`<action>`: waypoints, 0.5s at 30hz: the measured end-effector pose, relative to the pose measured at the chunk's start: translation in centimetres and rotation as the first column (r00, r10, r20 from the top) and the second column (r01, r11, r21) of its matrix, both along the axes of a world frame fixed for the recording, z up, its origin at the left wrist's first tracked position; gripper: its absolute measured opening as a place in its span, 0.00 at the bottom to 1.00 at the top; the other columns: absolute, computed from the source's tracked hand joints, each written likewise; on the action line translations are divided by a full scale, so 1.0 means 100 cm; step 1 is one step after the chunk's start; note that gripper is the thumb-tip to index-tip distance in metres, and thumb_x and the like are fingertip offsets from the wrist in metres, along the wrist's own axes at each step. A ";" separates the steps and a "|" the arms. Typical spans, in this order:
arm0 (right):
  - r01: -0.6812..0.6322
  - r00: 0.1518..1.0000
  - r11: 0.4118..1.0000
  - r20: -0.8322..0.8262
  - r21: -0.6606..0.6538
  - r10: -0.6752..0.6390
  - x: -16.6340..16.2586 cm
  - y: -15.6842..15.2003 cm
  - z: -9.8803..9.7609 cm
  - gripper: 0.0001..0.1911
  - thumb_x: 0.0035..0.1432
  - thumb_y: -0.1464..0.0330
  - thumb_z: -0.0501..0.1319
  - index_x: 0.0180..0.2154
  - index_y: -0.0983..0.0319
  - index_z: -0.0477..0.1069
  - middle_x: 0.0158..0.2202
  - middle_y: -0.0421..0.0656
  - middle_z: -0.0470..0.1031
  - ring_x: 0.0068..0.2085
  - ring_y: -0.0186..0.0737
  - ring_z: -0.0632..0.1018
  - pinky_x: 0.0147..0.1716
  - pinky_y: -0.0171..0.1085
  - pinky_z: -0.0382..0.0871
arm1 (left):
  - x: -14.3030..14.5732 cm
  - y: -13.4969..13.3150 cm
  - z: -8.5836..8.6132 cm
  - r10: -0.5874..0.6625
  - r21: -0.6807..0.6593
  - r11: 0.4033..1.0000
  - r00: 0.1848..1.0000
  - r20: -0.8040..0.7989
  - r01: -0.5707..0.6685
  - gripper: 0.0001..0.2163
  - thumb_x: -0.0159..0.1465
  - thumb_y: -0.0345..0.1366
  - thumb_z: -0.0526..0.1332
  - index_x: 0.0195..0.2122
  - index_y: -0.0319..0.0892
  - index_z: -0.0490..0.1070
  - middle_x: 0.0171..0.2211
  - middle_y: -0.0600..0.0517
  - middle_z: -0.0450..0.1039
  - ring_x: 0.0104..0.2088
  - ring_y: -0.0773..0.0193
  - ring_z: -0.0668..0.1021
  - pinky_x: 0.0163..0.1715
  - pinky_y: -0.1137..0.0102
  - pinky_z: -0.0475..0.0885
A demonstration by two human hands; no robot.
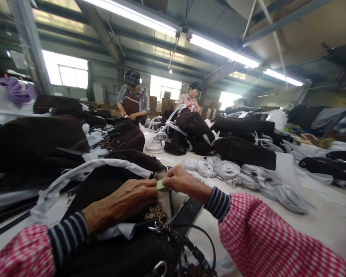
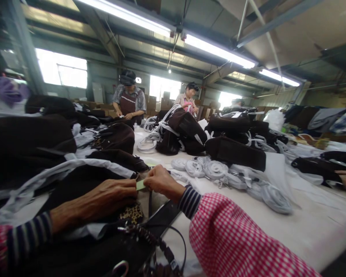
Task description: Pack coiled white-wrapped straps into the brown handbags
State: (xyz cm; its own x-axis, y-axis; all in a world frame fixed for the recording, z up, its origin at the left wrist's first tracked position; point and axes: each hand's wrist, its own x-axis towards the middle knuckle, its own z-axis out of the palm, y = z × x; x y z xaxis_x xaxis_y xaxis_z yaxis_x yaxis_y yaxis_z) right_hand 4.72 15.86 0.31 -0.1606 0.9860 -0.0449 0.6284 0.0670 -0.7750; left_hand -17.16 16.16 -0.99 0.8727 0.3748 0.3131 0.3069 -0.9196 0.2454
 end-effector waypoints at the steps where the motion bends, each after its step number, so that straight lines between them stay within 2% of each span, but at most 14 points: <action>1: 0.000 1.000 1.000 0.019 0.014 0.000 -0.006 0.001 0.000 0.09 0.48 0.72 0.61 0.18 0.63 0.70 0.15 0.36 0.64 0.19 0.30 0.63 0.20 0.32 0.52 | 0.000 0.001 -0.002 -0.013 -0.005 1.000 1.000 0.005 0.013 0.11 0.76 0.37 0.53 0.43 0.46 0.76 0.41 0.50 0.76 0.39 0.61 0.77 0.43 0.71 0.71; 5: 0.030 0.990 0.997 0.133 0.076 -0.040 -0.026 0.003 -0.004 0.08 0.48 0.73 0.62 0.19 0.63 0.71 0.19 0.39 0.68 0.24 0.33 0.69 0.25 0.33 0.55 | 0.000 0.003 -0.007 -0.033 -0.047 0.998 0.999 0.026 0.035 0.11 0.75 0.36 0.53 0.43 0.44 0.75 0.44 0.48 0.76 0.42 0.58 0.77 0.45 0.69 0.71; 9: 0.052 0.970 0.983 0.224 0.176 -0.092 -0.033 -0.002 -0.005 0.04 0.47 0.75 0.63 0.22 0.63 0.73 0.24 0.42 0.72 0.29 0.38 0.72 0.29 0.35 0.55 | 0.000 0.006 -0.010 -0.016 -0.089 0.996 1.000 0.013 0.017 0.09 0.75 0.34 0.54 0.42 0.43 0.74 0.44 0.47 0.76 0.43 0.57 0.78 0.45 0.68 0.70; 13: 0.021 0.979 0.975 0.193 0.223 -0.065 -0.021 -0.004 -0.007 0.01 0.47 0.73 0.65 0.27 0.63 0.74 0.28 0.41 0.74 0.31 0.36 0.72 0.29 0.33 0.57 | 0.000 0.006 -0.009 -0.009 -0.123 0.992 0.998 0.059 0.016 0.05 0.74 0.34 0.58 0.42 0.44 0.73 0.46 0.50 0.75 0.46 0.59 0.77 0.46 0.70 0.69; 15: -0.004 0.987 0.980 0.160 0.198 -0.028 -0.012 -0.002 -0.008 0.05 0.51 0.72 0.62 0.24 0.64 0.72 0.24 0.39 0.71 0.27 0.33 0.70 0.27 0.32 0.56 | 0.000 0.005 -0.007 -0.016 -0.151 0.988 0.996 0.088 0.029 0.04 0.74 0.33 0.59 0.42 0.45 0.73 0.47 0.52 0.75 0.47 0.60 0.77 0.49 0.71 0.68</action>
State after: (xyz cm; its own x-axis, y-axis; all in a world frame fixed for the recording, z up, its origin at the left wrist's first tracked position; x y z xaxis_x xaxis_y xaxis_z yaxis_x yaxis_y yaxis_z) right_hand 3.52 15.66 -0.52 -0.1553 0.9798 0.1256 0.7457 0.1997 -0.6357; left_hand -17.20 16.61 -1.67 0.8538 0.4043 0.3281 0.2583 -0.8760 0.4073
